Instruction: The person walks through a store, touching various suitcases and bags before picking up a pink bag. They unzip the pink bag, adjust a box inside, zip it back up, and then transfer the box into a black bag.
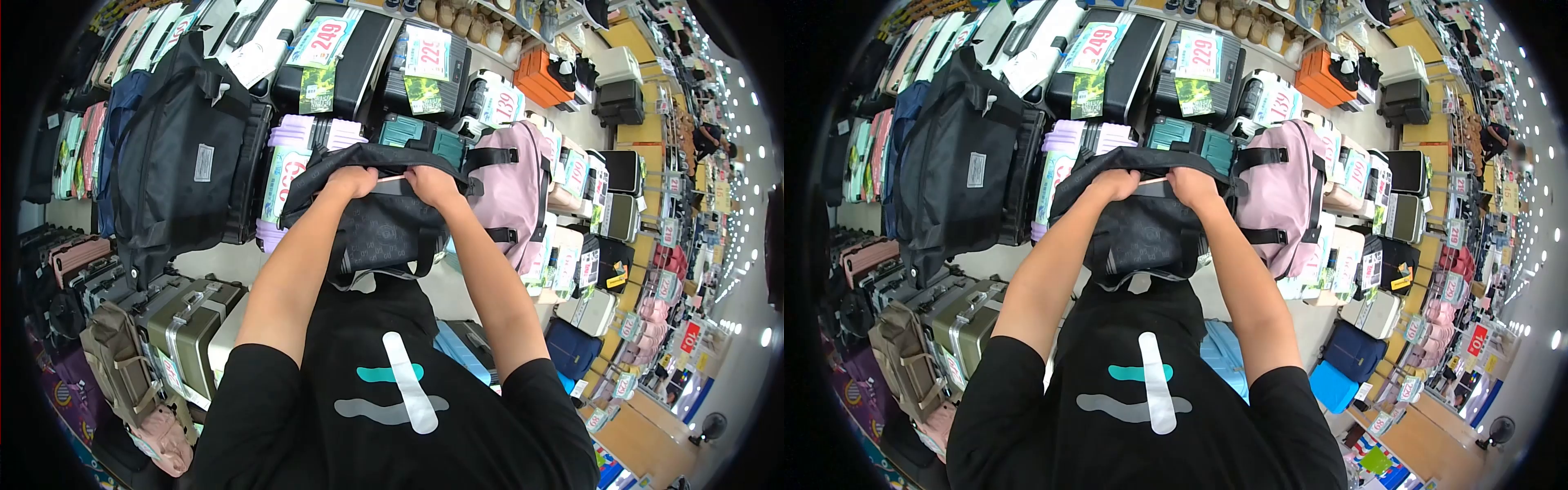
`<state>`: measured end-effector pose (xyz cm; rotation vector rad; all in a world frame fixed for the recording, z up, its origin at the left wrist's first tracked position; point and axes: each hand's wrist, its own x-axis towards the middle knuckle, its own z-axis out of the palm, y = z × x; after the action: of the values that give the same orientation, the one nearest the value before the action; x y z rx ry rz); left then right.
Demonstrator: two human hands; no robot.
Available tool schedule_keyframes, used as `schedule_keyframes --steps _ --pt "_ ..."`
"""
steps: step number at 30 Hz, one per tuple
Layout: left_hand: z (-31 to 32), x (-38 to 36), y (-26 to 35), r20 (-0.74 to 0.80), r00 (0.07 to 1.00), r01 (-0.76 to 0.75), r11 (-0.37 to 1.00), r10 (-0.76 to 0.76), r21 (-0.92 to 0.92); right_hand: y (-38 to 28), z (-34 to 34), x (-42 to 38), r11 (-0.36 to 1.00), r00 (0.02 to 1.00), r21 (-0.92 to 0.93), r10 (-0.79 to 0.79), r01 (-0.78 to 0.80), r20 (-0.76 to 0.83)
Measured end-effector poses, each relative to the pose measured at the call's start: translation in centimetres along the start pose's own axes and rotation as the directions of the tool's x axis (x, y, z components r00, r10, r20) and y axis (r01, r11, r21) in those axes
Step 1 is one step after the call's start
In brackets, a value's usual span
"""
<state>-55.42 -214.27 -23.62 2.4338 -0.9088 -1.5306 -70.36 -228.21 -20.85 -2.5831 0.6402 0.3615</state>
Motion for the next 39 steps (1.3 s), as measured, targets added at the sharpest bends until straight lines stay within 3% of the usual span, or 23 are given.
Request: schedule_keyframes --steps 6,9,11,13,18,21,24,28,30,31,33,34,35,37,38,39 --pt "0.3 -0.4 0.6 -0.025 0.999 0.033 0.998 -0.032 0.049 -0.4 0.0 0.0 0.998 1.0 0.065 0.007 -0.006 -0.015" --pt "0.2 0.0 -0.1 0.063 0.996 0.058 0.998 -0.056 -0.032 -0.1 0.7 -0.1 0.997 1.0 0.077 0.019 -0.017 -0.02" --pt "0.5 0.7 -1.0 0.142 0.99 0.009 0.983 0.018 -0.183 0.4 1.0 0.1 0.996 0.998 0.092 0.022 -0.017 -0.054" --pt "0.4 0.7 -1.0 0.179 0.984 0.054 0.979 -0.018 -0.199 0.5 0.9 0.1 0.991 0.998 0.125 0.054 -0.053 -0.009" --pt "0.2 0.5 -0.8 0.119 0.992 0.037 0.999 -0.033 -0.036 0.6 0.9 0.2 0.986 0.998 0.163 0.047 -0.039 -0.049" --pt "-0.2 0.6 -0.5 0.181 0.983 0.009 1.0 -0.008 -0.009 0.7 1.3 0.1 0.985 0.997 0.171 0.038 -0.025 -0.073" --pt "0.4 0.9 -1.0 0.113 0.994 -0.008 1.0 0.008 0.005 0.6 1.3 0.3 0.981 0.996 0.189 0.059 -0.047 -0.063" --pt "0.6 0.1 -0.6 0.135 0.989 -0.066 0.994 0.055 0.085 1.1 1.8 0.7 0.978 0.995 0.196 0.085 -0.074 -0.047" --pt "1.8 -0.8 0.2 -0.111 0.968 -0.223 0.975 0.223 0.017 1.3 1.8 0.9 0.975 0.997 0.216 0.069 -0.059 -0.041" --pt "2.1 -1.5 0.9 -0.111 0.968 -0.222 0.975 0.223 0.02 1.2 1.8 0.9 0.972 0.998 0.231 0.053 -0.043 -0.034" --pt "2.9 -2.7 2.7 -0.441 0.794 -0.438 0.897 0.419 0.064 1.2 2.0 1.0 0.961 0.997 0.271 0.071 -0.063 -0.02" --pt "3.6 -2.6 3.5 -0.62 0.635 -0.516 0.85 0.462 0.105 1.2 2.2 1.1 0.948 0.996 0.307 0.09 -0.084 -0.005" --pt "3.5 -2.4 4.3 -0.621 0.631 -0.52 0.848 0.465 0.107 1.4 2.3 1.2 0.949 0.996 0.305 0.091 -0.084 -0.01" --pt "3.2 -2.7 5.3 -0.433 0.827 -0.394 0.919 0.359 0.011 1.9 3.1 1.0 0.944 0.989 0.324 0.097 -0.056 -0.112" --pt "3.4 -2.8 5.2 -0.43 0.809 -0.433 0.901 0.4 0.024 2.3 3.1 1.2 0.933 0.994 0.347 0.106 -0.095 -0.013" --pt "3.7 -2.3 5.0 -0.435 0.807 -0.432 0.901 0.399 0.025 2.5 3.0 1.3 0.934 0.995 0.345 0.101 -0.089 -0.015"
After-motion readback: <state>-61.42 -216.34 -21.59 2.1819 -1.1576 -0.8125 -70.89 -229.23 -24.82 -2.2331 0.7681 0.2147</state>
